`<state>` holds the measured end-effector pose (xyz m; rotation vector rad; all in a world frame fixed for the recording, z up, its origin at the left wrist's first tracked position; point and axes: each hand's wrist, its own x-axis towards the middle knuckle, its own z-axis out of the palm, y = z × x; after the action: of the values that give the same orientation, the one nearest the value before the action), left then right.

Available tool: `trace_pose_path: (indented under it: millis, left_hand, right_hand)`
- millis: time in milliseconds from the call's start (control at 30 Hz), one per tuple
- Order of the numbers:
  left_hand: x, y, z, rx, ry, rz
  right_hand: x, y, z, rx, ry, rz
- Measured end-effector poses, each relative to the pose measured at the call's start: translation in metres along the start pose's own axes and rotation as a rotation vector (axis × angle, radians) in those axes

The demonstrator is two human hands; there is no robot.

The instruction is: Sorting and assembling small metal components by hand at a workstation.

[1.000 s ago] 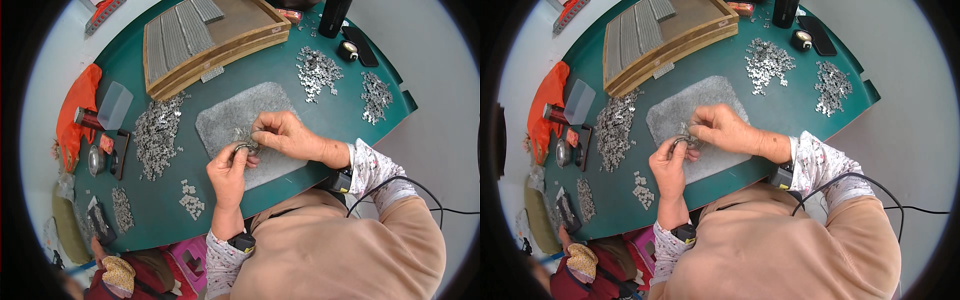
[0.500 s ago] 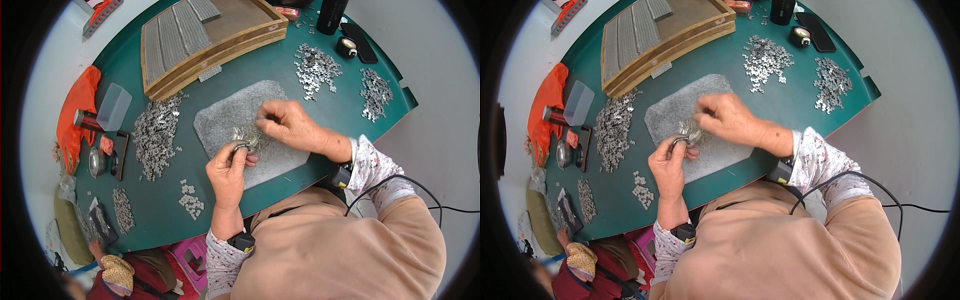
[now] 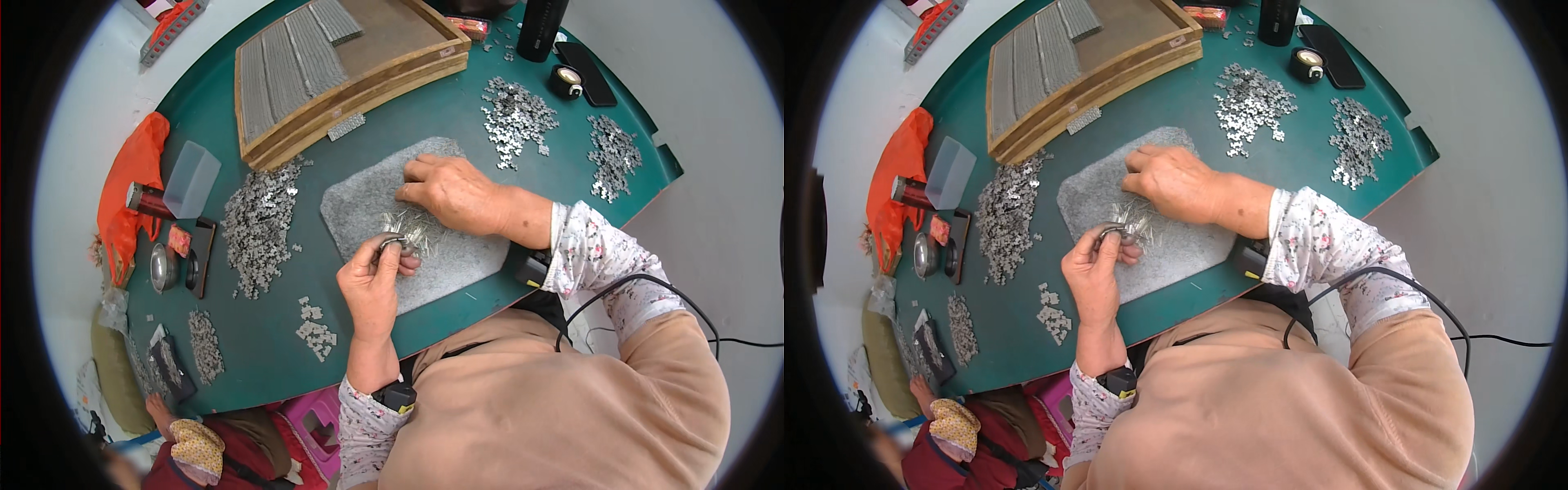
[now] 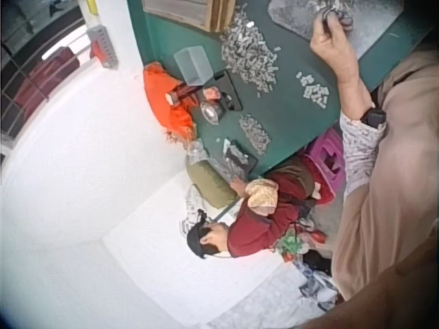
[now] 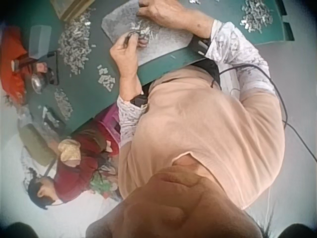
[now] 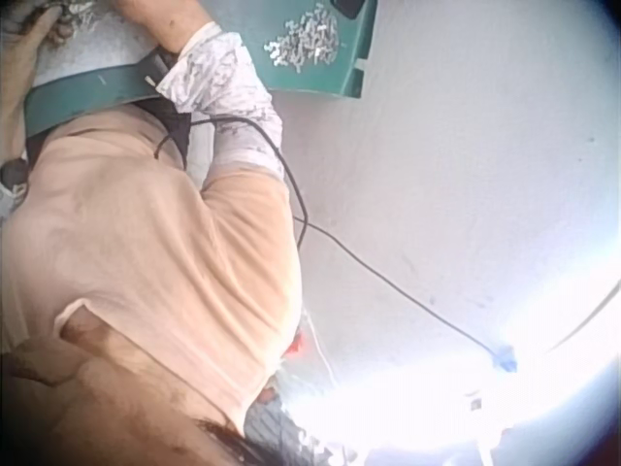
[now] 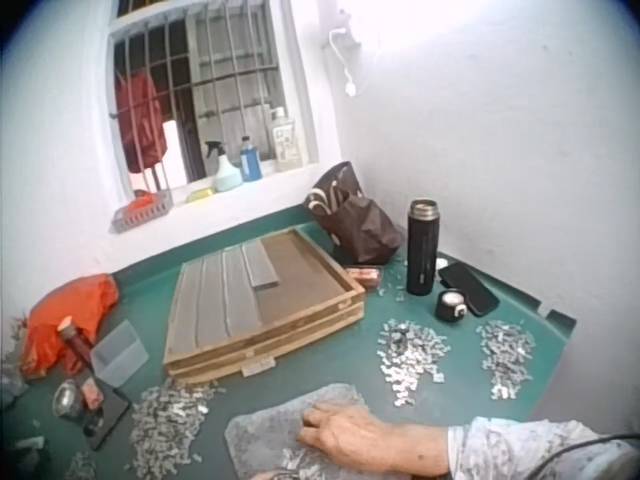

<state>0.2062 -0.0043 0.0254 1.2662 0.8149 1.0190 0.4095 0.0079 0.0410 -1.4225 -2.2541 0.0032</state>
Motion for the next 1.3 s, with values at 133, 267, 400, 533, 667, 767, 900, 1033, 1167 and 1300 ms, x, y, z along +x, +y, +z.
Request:
trace_pose_path:
  millis: [133,267,400,533,667,767,900,1033,1167,1300]
  left_hand:
    - [0.0,-0.002,0.001,-0.008,0.005,-0.009]
    - [-0.001,-0.002,0.0,0.012,0.004,-0.006]
    - [0.0,0.0,0.002,0.007,0.018,0.005]
    - [0.0,0.002,0.003,0.013,0.029,0.001]
    - [0.0,0.001,0.003,0.012,0.016,0.032]
    - [0.001,0.001,0.003,0.013,0.013,0.04]
    - [0.0,0.0,0.002,0.032,0.002,0.058]
    - [0.0,0.0,0.003,0.051,-0.007,0.052]
    - [0.0,0.0,0.002,0.041,-0.005,0.038]
    - [-0.001,0.001,0.003,0.043,0.0,0.038]
  right_hand:
    - [0.006,0.004,0.0,0.006,-0.108,-0.041]
    - [0.008,0.004,-0.002,0.001,-0.128,-0.057]
    - [0.005,0.006,-0.003,0.153,-0.008,-0.032]
    - [-0.001,-0.018,-0.014,0.55,0.071,0.189]
    - [-0.01,-0.031,-0.009,0.752,0.077,0.208]
    - [-0.013,-0.034,-0.003,0.74,0.129,0.196]
    - [-0.014,-0.037,0.0,0.768,0.134,0.207]
    - [-0.015,-0.037,0.002,0.761,0.152,0.193]
    - [-0.016,-0.038,0.002,0.706,0.182,0.157]
    - [-0.017,-0.039,0.003,0.715,0.199,0.149]
